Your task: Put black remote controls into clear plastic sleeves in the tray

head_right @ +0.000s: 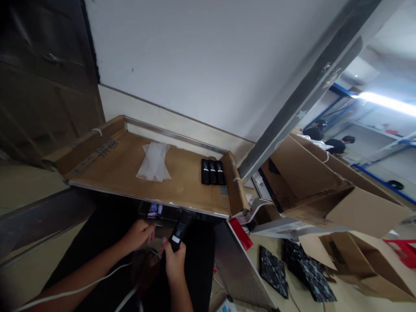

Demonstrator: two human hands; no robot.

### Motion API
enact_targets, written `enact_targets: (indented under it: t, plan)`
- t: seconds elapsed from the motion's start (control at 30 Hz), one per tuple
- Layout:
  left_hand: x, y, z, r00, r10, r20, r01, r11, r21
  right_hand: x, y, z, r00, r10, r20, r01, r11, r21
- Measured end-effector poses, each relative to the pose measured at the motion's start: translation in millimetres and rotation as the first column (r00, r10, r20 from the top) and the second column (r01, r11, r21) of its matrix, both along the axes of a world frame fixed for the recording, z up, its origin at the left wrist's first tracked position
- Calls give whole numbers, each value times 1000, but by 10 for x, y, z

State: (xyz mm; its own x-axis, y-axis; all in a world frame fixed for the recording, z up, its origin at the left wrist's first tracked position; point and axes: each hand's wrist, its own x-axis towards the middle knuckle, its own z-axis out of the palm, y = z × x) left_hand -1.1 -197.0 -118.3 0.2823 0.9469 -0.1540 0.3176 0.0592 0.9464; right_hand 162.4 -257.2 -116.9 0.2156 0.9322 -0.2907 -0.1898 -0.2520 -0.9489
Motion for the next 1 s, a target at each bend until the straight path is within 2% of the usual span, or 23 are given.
enact_targets:
  t: [0.2, 0.27, 0.43, 0.53, 0.67, 0.77, 0.83, 1.0]
  plan:
    - [-4, 46, -33, 985, 159, -68, -146, 976, 164, -29, 1, -34, 997, 48, 52, -48, 999, -1]
    - [2, 38, -58, 979, 188, -81, -170, 968, 184, -24, 1, -38, 996, 62, 57, -62, 998, -1]
    - [32, -25, -60, 987, 49, -151, -39, 997, 70, -5, -1, -70, 993, 103, 54, -105, 994, 27]
    - [43, -54, -66, 997, -6, -74, 8, 999, 36, -4, -4, -80, 994, 97, 44, -98, 995, 24]
    - [52, -42, -108, 989, 55, 139, -50, 998, -39, -14, -3, -46, 995, 95, 43, -96, 995, 11]
    - [51, -8, -106, 959, 33, 283, -7, 996, -93, -26, 0, -5, 993, 115, 38, -116, 993, 24]
    - [47, 5, -89, 969, -17, 245, 39, 996, -85, -32, 1, 15, 994, 108, 35, -109, 994, 29]
    - [47, -37, -105, 998, -64, 17, 65, 995, -73, -22, -6, 5, 991, 120, 51, -123, 991, 48]
